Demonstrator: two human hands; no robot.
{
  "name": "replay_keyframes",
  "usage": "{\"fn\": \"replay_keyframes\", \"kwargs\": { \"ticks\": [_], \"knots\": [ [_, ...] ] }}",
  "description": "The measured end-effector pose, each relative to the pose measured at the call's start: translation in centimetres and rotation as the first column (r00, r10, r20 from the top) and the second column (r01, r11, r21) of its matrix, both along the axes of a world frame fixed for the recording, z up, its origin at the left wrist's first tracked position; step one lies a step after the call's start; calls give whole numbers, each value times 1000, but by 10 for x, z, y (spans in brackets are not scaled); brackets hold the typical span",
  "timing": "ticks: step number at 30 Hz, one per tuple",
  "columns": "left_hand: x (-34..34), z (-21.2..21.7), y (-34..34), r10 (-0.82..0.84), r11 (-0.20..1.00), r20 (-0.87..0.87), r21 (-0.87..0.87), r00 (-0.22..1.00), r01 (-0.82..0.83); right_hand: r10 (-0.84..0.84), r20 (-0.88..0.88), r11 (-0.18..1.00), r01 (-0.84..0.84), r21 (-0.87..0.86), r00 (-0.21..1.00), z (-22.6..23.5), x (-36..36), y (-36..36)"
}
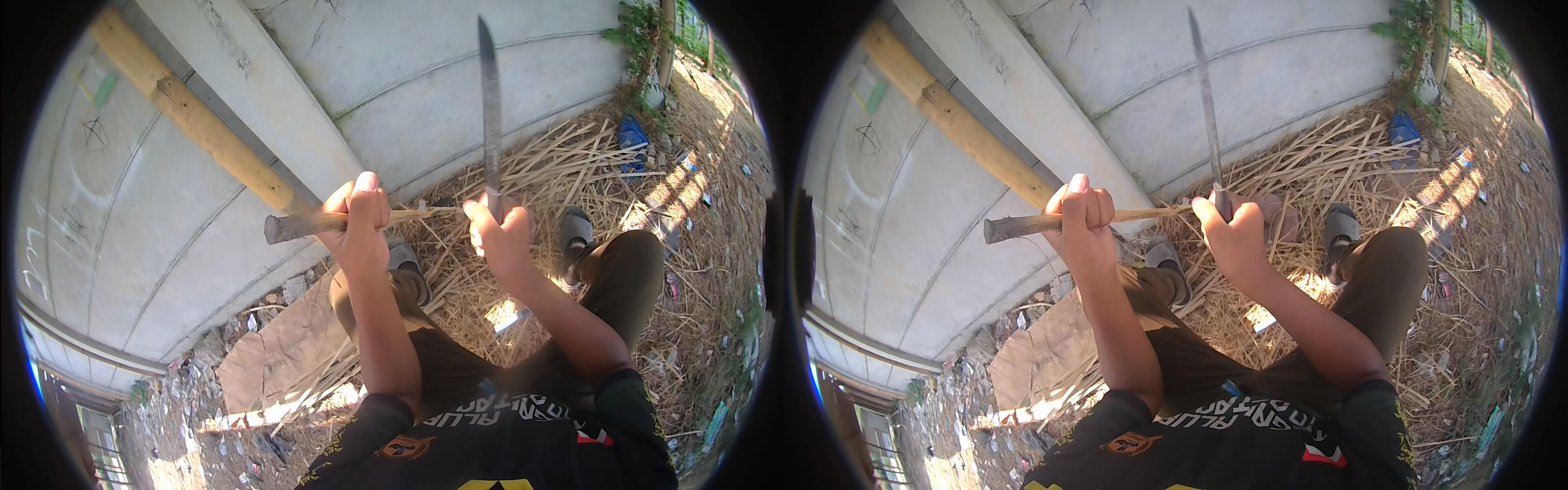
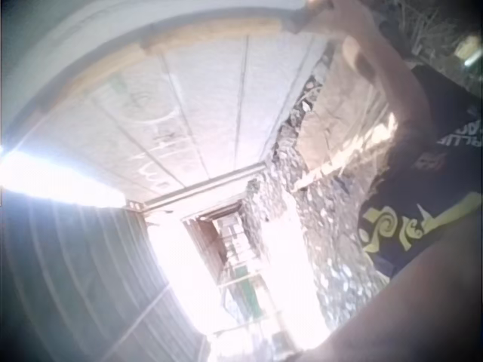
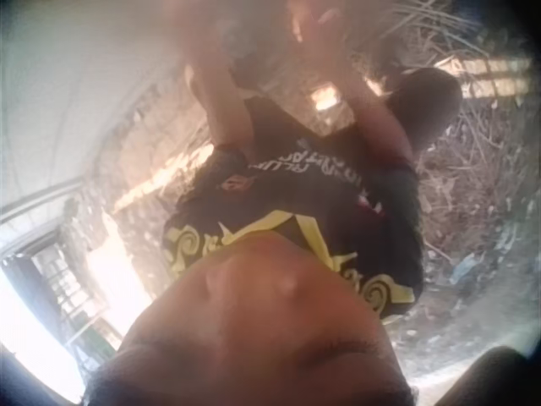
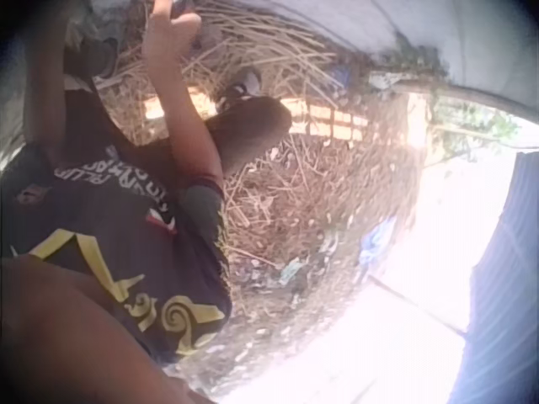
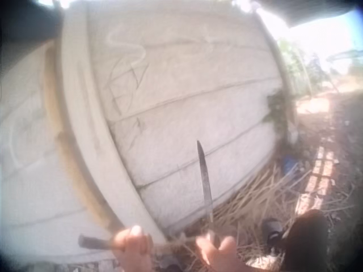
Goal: The person sits on the ground and uses a knife to split a long bamboo pole into thin strips. They hold the bamboo with one hand and use the knife to shave and separate the material, creating a pile of bamboo strips.
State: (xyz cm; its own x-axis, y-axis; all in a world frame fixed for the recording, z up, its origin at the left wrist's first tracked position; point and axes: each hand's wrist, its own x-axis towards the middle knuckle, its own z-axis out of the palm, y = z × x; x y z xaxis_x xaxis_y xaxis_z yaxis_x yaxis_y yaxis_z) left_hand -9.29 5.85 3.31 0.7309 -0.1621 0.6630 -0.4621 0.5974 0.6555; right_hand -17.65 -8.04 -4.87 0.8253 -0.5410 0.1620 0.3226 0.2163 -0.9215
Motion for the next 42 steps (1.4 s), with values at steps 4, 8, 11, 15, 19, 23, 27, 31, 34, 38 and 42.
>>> {"fn": "replay_keyframes", "kwargs": {
  "ticks": [4, 8, 11, 15, 19, 23, 27, 31, 34, 38, 42],
  "knots": [
    [-10, 1, -23, 9, 998, -7, -66, 1000, -9, -45, -6, 998, 45, 38, 999, -94, 16, -2],
    [-12, -12, -20, 172, 967, 119, 169, 978, -191, 471, -615, 880, -383, 280, 633, -96, 12, -7],
    [-1, -4, -8, -49, 999, -30, 17, 998, 50, 501, -674, 863, -373, 341, 542, -82, 19, -20],
    [1, -7, -14, 5, 996, 40, 89, 999, -9, 296, -619, 950, -290, 114, 727, -57, 9, -18],
    [-4, -7, -6, 6, 999, 32, 45, 999, -8, -182, -205, 969, 140, -203, 962, 21, -4, -15],
    [-3, -4, -9, -29, 998, 46, 65, 999, 26, -188, 123, 958, 155, 242, 974, -44, 8, -4],
    [12, -25, -16, 7, 984, 159, 175, 987, -36, 332, -688, 943, -226, 243, 645, -107, 11, -9],
    [15, -10, -9, -44, 999, 60, 32, 997, 42, 262, -695, 952, -296, 73, 670, -70, 17, -27],
    [18, -11, -7, -39, 999, 69, -15, 997, 40, 132, -447, 991, -104, 86, 885, -36, 3, -33],
    [17, -11, 1, 14, 1000, 83, 1, 996, -14, -38, 232, 992, 10, 125, 972, 36, -6, -31],
    [-4, -3, -29, -99, 994, 24, -33, 995, 100, -20, -345, 999, 34, 33, 938, -98, 11, -15]
  ]
}}
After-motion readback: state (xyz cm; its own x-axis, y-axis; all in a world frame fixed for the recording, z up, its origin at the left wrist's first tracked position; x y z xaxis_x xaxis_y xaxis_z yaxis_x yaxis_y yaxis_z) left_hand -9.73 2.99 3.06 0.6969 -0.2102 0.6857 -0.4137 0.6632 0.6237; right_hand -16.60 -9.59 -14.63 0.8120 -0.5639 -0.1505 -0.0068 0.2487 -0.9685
